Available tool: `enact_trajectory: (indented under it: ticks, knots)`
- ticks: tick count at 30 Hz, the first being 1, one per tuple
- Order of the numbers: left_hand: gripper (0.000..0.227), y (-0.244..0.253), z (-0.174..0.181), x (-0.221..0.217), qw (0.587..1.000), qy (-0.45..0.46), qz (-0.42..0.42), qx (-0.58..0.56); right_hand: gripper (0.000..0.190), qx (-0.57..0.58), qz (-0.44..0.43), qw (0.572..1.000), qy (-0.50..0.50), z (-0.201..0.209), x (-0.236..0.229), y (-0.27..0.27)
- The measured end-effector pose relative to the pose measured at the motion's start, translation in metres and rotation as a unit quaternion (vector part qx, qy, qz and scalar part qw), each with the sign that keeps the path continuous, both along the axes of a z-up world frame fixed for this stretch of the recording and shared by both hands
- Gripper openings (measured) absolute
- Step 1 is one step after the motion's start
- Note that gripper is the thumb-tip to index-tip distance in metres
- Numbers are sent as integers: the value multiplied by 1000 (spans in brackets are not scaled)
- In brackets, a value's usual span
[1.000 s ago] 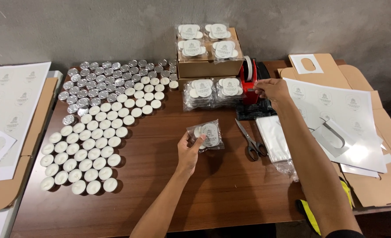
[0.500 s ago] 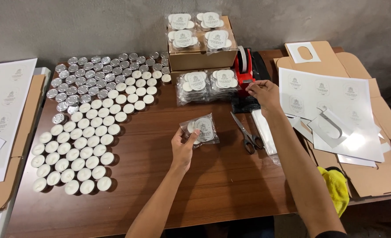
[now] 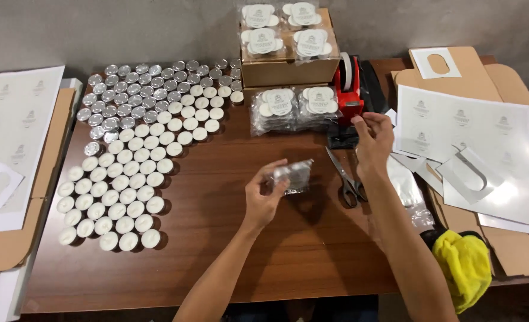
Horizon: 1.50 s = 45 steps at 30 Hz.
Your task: The person wipes small white candles with a yellow cloth and places them into a clear plastic bag. They then use scissors to cut out circular labels from a sheet of paper and place a label on the bag.
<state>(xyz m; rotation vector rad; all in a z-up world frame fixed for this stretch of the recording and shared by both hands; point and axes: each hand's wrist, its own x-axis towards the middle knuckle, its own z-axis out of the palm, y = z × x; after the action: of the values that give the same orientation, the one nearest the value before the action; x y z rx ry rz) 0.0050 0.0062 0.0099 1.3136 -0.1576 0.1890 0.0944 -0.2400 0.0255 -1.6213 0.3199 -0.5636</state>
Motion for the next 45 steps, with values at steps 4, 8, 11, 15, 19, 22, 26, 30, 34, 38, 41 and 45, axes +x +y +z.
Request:
enact_trajectory:
  ticks: [4, 8, 11, 15, 19, 22, 26, 30, 34, 38, 41, 45]
  knots:
    - [25, -1, -13, -4, 965, -211, 11, 153, 33, 103, 148, 981, 78, 7, -37, 6]
    - [29, -3, -25, -16, 868, -379, 17, 320, 30, 236, 293, 917, 133, -20, -63, 2]
    - [32, -4, -36, -11, 812, -444, 55, 375, 26, 212, 311, 915, 148, -2, -76, 17]
    - [34, -8, -43, -13, 780, -473, 73, 402, 32, 167, 323, 918, 155, 23, -91, 32]
    - [32, -13, -44, -9, 771, -488, 69, 404, 35, 145, 306, 929, 146, 40, -94, 29]
    - [29, -16, -43, -6, 760, -503, 67, 406, 31, 130, 312, 929, 152, 56, -97, 32]
    - [25, -17, -39, -4, 743, -524, 71, 410, 18, 126, 314, 931, 141, 59, -97, 35]
    - [21, -17, -36, -7, 729, -540, 75, 413, 13, 122, 318, 929, 141, 55, -97, 30]
    - [17, -9, -23, -8, 717, -552, 93, 415, 11, 103, 356, 917, 145, 56, -95, 23]
    - [14, -10, -16, -9, 728, -556, 81, 392, 14, 48, 432, 888, 152, 71, -100, 28]
    - [11, -9, -7, -11, 723, -565, 90, 388, 17, 23, 457, 876, 152, 72, -102, 33]
    - [13, -11, -9, -13, 717, -574, 98, 384, 20, -22, 469, 869, 157, 66, -99, 35]
